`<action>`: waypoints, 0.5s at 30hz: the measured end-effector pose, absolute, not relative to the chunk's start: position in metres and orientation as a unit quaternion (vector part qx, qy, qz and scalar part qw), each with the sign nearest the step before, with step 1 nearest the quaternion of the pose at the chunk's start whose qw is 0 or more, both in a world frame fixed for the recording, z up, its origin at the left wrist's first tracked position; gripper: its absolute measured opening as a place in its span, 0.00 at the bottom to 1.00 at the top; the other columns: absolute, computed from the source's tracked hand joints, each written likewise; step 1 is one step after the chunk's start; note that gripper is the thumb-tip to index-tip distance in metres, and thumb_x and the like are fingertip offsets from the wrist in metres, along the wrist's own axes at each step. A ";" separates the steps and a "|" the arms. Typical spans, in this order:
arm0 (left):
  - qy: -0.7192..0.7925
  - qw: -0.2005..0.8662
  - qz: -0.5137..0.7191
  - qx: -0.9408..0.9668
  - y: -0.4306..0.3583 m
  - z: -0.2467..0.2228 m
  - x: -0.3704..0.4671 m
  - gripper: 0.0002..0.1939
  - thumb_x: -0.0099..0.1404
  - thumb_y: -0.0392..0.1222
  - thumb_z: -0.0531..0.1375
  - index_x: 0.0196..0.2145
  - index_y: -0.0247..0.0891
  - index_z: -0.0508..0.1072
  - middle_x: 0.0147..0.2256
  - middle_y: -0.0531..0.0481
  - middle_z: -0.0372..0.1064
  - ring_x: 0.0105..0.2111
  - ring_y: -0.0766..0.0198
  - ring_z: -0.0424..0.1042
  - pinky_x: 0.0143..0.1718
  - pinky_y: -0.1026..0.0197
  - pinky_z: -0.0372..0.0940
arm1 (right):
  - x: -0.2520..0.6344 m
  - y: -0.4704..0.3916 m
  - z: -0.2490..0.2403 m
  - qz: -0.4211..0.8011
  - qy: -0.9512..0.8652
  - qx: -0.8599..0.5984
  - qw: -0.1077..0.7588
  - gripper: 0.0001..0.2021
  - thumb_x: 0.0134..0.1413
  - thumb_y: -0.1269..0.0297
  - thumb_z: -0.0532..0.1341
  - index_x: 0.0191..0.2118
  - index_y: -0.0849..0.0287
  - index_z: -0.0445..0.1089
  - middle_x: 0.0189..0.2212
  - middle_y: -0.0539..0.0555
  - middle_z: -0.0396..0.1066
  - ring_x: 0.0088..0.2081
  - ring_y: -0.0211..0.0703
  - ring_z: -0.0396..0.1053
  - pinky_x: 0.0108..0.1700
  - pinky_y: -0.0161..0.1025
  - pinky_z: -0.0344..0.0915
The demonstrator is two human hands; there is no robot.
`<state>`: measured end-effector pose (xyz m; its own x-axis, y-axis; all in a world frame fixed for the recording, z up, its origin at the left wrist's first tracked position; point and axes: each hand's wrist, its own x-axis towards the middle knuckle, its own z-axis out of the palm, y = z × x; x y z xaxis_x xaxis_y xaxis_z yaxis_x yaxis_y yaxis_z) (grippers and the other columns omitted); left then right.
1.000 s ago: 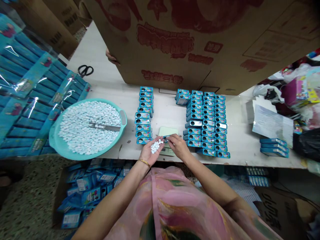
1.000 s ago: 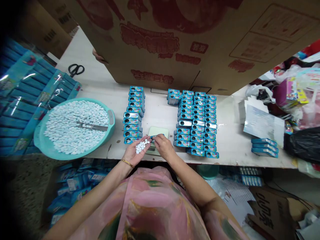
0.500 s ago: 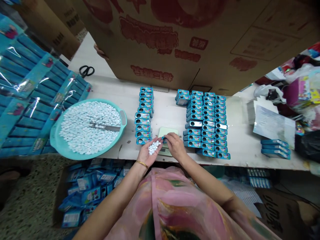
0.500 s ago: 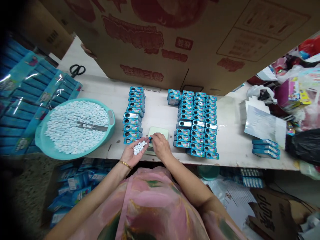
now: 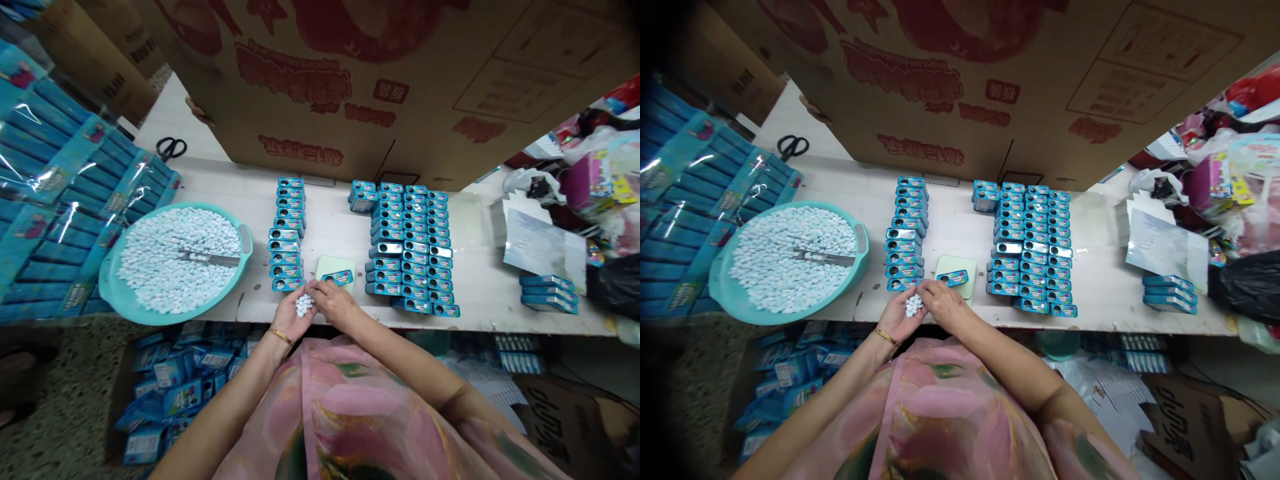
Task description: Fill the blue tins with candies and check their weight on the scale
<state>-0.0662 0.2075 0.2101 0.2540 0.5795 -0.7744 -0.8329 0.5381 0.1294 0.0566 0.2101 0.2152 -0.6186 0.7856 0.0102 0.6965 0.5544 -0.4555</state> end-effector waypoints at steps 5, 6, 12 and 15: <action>0.423 0.764 0.466 -0.137 0.215 0.214 -0.060 0.09 0.57 0.29 0.51 0.29 0.27 0.71 0.27 0.43 0.71 0.29 0.65 0.70 0.32 0.64 0.67 | 0.070 0.224 0.212 0.262 -0.830 -0.467 0.156 0.10 0.52 0.72 0.52 0.40 0.60 0.66 0.34 0.54 0.64 0.37 0.37 0.62 0.41 0.34 0.61; 0.427 0.762 0.468 -0.133 0.216 0.215 -0.059 0.09 0.56 0.28 0.51 0.29 0.26 0.71 0.28 0.42 0.71 0.30 0.64 0.71 0.33 0.63 0.67 | 0.074 0.227 0.211 0.270 -0.818 -0.479 0.170 0.09 0.52 0.72 0.52 0.38 0.60 0.67 0.33 0.53 0.64 0.36 0.37 0.62 0.40 0.33 0.61; 0.440 0.759 0.461 -0.130 0.219 0.212 -0.062 0.08 0.55 0.29 0.53 0.31 0.25 0.71 0.34 0.36 0.70 0.38 0.57 0.70 0.36 0.60 0.68 | 0.086 0.235 0.204 0.286 -0.781 -0.517 0.203 0.09 0.49 0.73 0.54 0.36 0.60 0.68 0.33 0.53 0.66 0.35 0.37 0.64 0.38 0.34 0.62; 0.434 0.754 0.471 -0.146 0.217 0.208 -0.069 0.10 0.56 0.28 0.52 0.35 0.26 0.70 0.36 0.36 0.70 0.40 0.55 0.69 0.37 0.58 0.68 | 0.093 0.231 0.205 0.281 -0.766 -0.522 0.248 0.10 0.52 0.72 0.51 0.38 0.59 0.68 0.35 0.54 0.67 0.38 0.38 0.64 0.40 0.35 0.61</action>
